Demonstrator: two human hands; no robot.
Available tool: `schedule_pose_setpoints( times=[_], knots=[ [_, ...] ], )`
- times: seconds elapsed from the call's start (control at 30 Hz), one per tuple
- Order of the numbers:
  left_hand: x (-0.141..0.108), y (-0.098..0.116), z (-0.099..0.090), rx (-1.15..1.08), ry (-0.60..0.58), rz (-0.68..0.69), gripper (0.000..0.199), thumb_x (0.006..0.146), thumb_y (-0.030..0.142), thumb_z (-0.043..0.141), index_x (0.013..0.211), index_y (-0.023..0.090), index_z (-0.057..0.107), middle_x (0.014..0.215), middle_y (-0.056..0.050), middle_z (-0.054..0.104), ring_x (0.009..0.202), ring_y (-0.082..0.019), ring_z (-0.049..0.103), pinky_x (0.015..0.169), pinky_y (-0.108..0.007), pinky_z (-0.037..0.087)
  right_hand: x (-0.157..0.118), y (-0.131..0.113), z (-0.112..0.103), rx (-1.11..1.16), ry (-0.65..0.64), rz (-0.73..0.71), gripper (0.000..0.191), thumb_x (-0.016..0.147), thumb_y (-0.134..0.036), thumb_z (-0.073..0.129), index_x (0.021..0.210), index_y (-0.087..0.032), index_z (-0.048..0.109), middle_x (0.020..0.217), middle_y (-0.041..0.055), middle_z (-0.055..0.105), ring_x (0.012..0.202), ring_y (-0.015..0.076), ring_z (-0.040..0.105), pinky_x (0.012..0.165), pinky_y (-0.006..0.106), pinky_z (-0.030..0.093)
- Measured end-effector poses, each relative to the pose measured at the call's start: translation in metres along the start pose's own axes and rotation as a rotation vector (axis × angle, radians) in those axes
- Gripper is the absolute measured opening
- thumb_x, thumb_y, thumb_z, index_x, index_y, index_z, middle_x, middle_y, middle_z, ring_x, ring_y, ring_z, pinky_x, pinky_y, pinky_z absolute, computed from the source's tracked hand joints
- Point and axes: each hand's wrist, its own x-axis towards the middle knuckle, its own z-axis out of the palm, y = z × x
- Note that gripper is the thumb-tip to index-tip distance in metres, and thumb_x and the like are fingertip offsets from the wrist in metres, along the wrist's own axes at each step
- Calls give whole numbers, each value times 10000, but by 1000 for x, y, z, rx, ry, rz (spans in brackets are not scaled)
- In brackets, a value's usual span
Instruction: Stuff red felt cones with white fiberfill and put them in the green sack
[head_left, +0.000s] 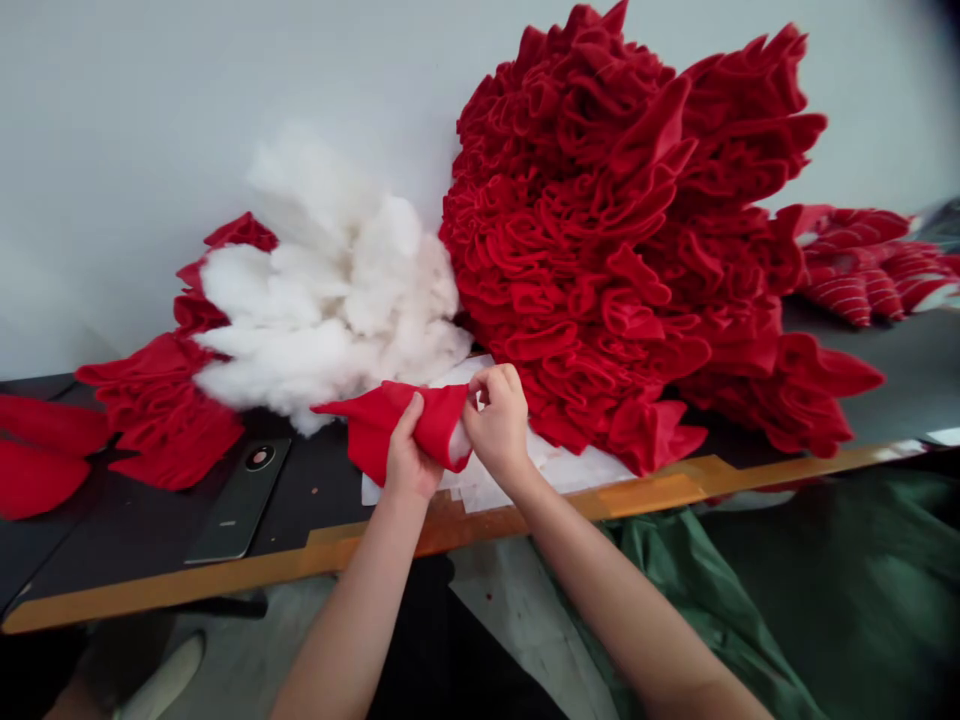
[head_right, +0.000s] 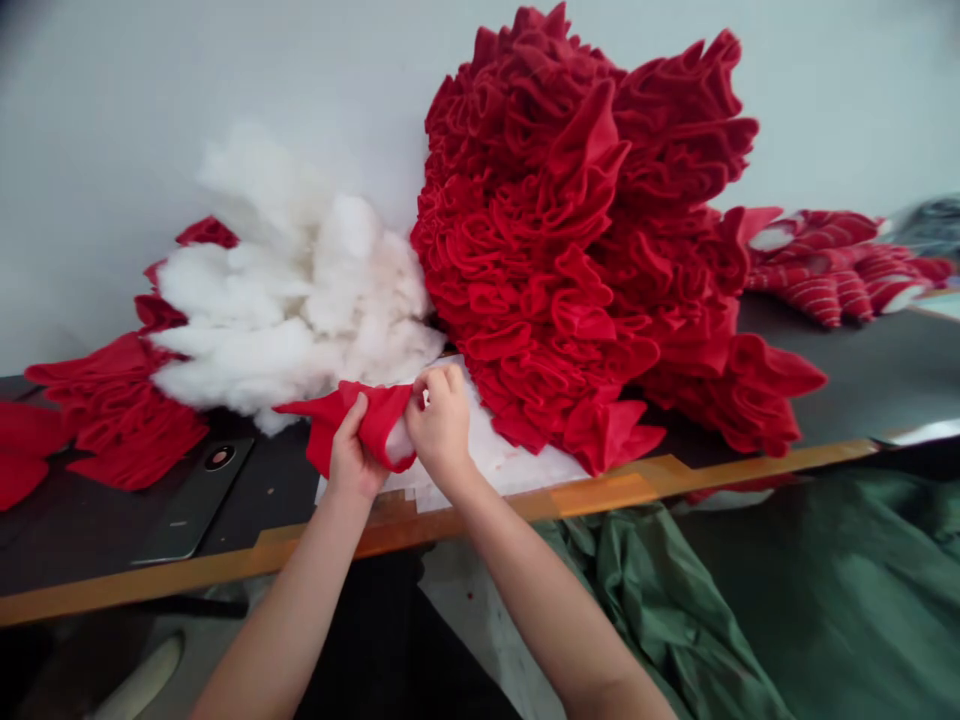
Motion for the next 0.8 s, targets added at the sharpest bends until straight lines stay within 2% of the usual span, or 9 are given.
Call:
schedule_pose_setpoints(
  times=[0.07, 0.13, 0.2, 0.3, 0.37, 0.47, 0.63, 0.73, 0.8],
  knots=[
    [-7, -7, 0, -2, 18, 23, 100, 812, 208, 587, 861, 144, 646, 833, -43, 696, 775, -153, 663, 824, -270, 506, -5, 1, -7, 16, -7, 90, 192, 661, -38, 485, 613, -213, 422, 662, -14, 445, 605, 136, 460, 552, 262, 430],
    [-11, -10, 0, -16, 41, 25, 106, 821, 231, 579, 836, 146, 641, 800, -42, 691, 743, -159, 661, 814, -285, 508, -13, 1, -16, 43, -45, 88, 155, 706, -73, 518, 635, -205, 478, 673, -1, 483, 635, 149, 494, 582, 281, 453],
    [-14, -11, -2, -33, 48, 10, 161, 844, 267, 547, 827, 135, 639, 792, -58, 692, 730, -173, 661, 804, -310, 515, -23, 0, -26, 63, -93, -11, 101, 784, -121, 518, 777, -192, 589, 793, 47, 577, 775, 185, 559, 701, 336, 487],
    [-18, -13, -2, -24, 23, -44, 232, 868, 294, 511, 851, 104, 644, 831, -92, 696, 751, -179, 663, 790, -301, 520, -39, -3, -37, 11, -189, -151, 274, 874, -152, 440, 1068, -215, 623, 1068, 93, 641, 1104, 260, 525, 928, 468, 412],
    [-21, -15, -2, -14, 16, -46, 216, 862, 280, 526, 866, 99, 645, 848, -90, 697, 767, -167, 663, 787, -273, 517, -48, -4, -39, -11, -246, -118, 331, 903, -194, 409, 1182, -213, 586, 1193, 103, 617, 1219, 292, 456, 988, 525, 353],
    [-22, -19, -1, -13, 25, 10, 156, 847, 256, 557, 846, 124, 640, 815, -54, 692, 745, -151, 661, 777, -262, 516, -58, -6, -41, 124, -317, -14, 375, 936, -280, 378, 1265, -183, 530, 1278, 119, 571, 1267, 275, 429, 1023, 510, 360],
    [-26, -20, -7, -5, 16, 35, 169, 844, 285, 568, 862, 134, 642, 824, -54, 693, 745, -166, 662, 756, -287, 522, -64, -4, -53, 273, -314, 19, 346, 923, -349, 441, 1199, -195, 582, 1267, 114, 583, 1284, 271, 429, 1041, 502, 374],
    [-31, -14, -9, -3, 89, 97, 142, 830, 270, 589, 877, 147, 643, 821, -44, 695, 740, -169, 662, 749, -298, 528, -53, 6, -55, 298, -184, 110, 254, 927, -303, 438, 1031, -206, 647, 1070, 92, 668, 1150, 241, 546, 980, 450, 442],
    [-34, -6, -10, -22, 137, 168, 125, 833, 252, 589, 906, 167, 644, 835, -27, 700, 752, -163, 663, 763, -304, 530, -37, 15, -42, 276, -93, 188, 216, 916, -267, 450, 978, -204, 648, 955, 79, 675, 992, 214, 612, 883, 395, 501]
  ],
)
